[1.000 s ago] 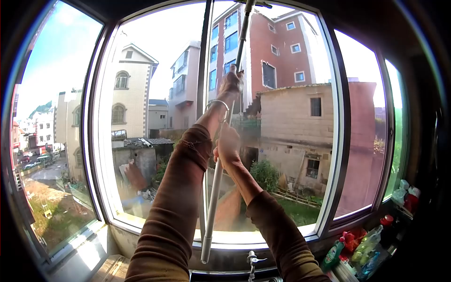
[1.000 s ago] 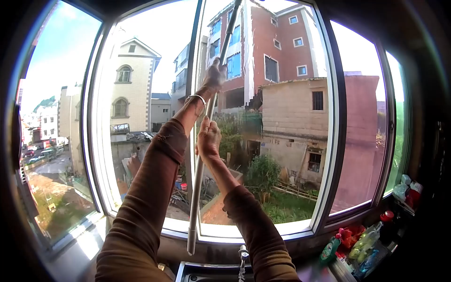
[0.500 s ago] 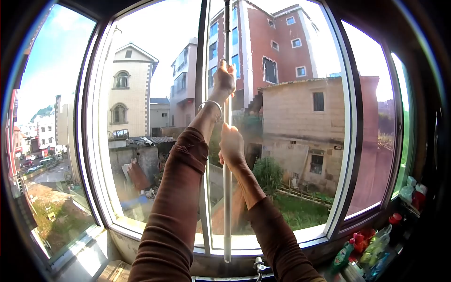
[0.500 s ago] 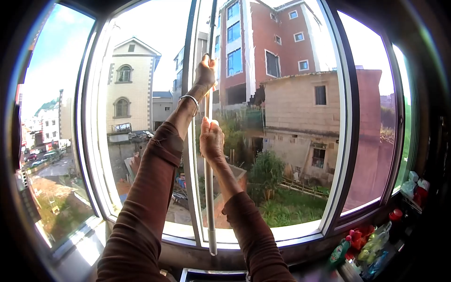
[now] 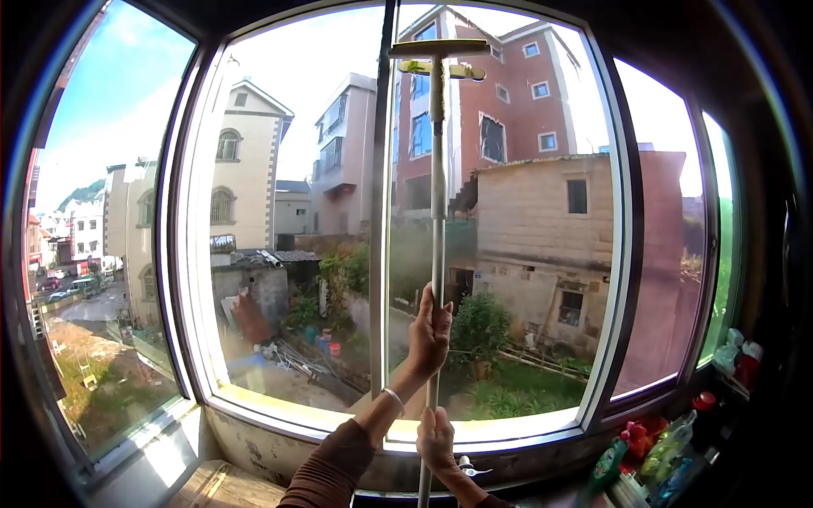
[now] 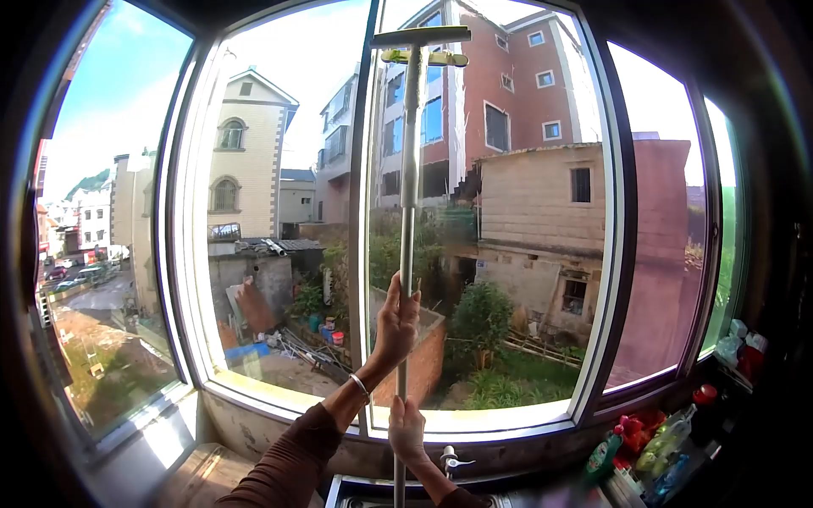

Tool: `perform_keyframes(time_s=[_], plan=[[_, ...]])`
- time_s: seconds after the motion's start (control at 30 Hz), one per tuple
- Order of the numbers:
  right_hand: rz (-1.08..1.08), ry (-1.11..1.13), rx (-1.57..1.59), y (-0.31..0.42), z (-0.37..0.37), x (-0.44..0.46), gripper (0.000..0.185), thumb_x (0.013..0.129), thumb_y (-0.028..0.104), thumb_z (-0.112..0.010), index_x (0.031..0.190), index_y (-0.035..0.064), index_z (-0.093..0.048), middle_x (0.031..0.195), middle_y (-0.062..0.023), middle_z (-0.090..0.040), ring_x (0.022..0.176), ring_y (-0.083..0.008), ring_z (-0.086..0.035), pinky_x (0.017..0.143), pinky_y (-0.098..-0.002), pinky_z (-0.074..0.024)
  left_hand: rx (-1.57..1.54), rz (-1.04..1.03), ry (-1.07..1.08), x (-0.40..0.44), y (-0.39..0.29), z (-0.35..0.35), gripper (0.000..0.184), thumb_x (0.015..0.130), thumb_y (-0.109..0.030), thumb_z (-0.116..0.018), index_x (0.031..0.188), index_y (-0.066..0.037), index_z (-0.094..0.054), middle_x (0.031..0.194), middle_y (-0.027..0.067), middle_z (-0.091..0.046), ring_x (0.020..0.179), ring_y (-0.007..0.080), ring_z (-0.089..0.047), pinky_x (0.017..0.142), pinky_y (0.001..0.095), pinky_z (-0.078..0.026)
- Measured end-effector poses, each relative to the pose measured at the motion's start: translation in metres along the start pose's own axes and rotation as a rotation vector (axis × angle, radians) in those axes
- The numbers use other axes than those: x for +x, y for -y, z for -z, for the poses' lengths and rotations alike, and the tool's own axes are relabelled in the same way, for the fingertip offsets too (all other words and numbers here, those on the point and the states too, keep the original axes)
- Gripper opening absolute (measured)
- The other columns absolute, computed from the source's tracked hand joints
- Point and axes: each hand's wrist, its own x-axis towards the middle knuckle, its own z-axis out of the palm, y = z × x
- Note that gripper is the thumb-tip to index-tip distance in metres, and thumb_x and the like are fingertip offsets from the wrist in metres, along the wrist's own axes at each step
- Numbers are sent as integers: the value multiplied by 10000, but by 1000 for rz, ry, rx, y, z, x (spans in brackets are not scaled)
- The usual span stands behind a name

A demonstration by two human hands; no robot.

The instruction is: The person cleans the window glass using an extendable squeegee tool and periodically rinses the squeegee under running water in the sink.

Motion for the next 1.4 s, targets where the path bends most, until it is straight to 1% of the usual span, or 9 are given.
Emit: perform_keyframes(time_s=[0.1, 0.23, 0.3, 0.37, 0.6, 0.63, 0.73, 1.07, 1.4], plan=[[-79, 23, 42, 57, -6, 1, 307, 1013, 319, -456, 807, 99, -404, 532, 29, -379, 375, -65, -349, 318, -260, -299, 2, -104, -49, 14, -8, -3, 543, 992, -168, -535, 1481, -85, -313, 782, -50, -518, 599, 20, -407, 507, 181, -363], [-66, 138, 197, 147, -3, 50, 322, 1016, 375, -427, 875, 88, -465, 634, 16, -442, 429, -86, -414, 375, -260, -340, -25, 112, 108, 92, -80, -11, 536, 1000, -225, -509, 1478, -106, -298, 591, -57, -368, 444, 53, -414, 371, 238, -350], [-125, 178, 185, 183, 3, 85, 381, 1006, 443, -405, 911, 78, -461, 624, -21, -431, 416, -112, -413, 374, -288, -354, 195, 53, 55, 140, -101, -23, 454, 955, -133, -550, 1372, -10, -420, 746, 85, -617, 604, 115, -563, 497, 315, -473], [-65, 175, 171, 197, 9, 131, 395, 1005, 437, -396, 917, 58, -461, 617, -33, -440, 381, -122, -413, 337, -297, -345, 279, -223, -94, 210, -59, -46, 454, 953, -190, -554, 1357, -23, -433, 739, 111, -628, 565, 170, -596, 440, 359, -469], [-17, 157, 95, 243, 79, 221, 415, 1000, 453, -391, 905, 57, -472, 605, -28, -441, 366, -119, -418, 316, -289, -344, 431, -77, -141, 269, -114, -130, 442, 933, -249, -531, 1290, 3, -464, 798, 208, -671, 639, 319, -662, 557, 458, -515], [-12, 139, 103, 243, 91, 230, 424, 999, 446, -398, 856, 56, -482, 588, -39, -460, 356, -138, -445, 302, -300, -346, 535, -197, -172, 304, -81, -141, 536, 949, -259, -555, 1415, -60, -380, 586, 68, -566, 395, 180, -527, 329, 343, -425], [18, 178, 91, 250, 136, 252, 360, 1011, 412, -386, 933, 68, -462, 612, -8, -410, 364, -89, -358, 313, -277, -315, 538, -198, -176, 333, -63, -182, 515, 953, -263, -544, 1403, -86, -366, 566, 65, -544, 375, 186, -515, 306, 352, -415], [93, 188, 60, 232, 237, 305, 408, 1008, 430, -397, 900, 44, -476, 616, -34, -443, 353, -101, -380, 304, -274, -299, 253, -17, -180, 318, -67, -279, 290, 942, -174, -533, 1170, -42, -411, 667, 122, -575, 429, 219, -561, 331, 351, -450], [-2, 68, 176, 213, 300, 312, 340, 948, 392, -408, 895, 63, -470, 593, -22, -414, 363, -110, -369, 313, -292, -306, 435, -36, 47, 277, -68, -377, 540, 982, -267, -413, 1435, -10, -269, 755, 171, -625, 558, 245, -620, 512, 401, -512]])
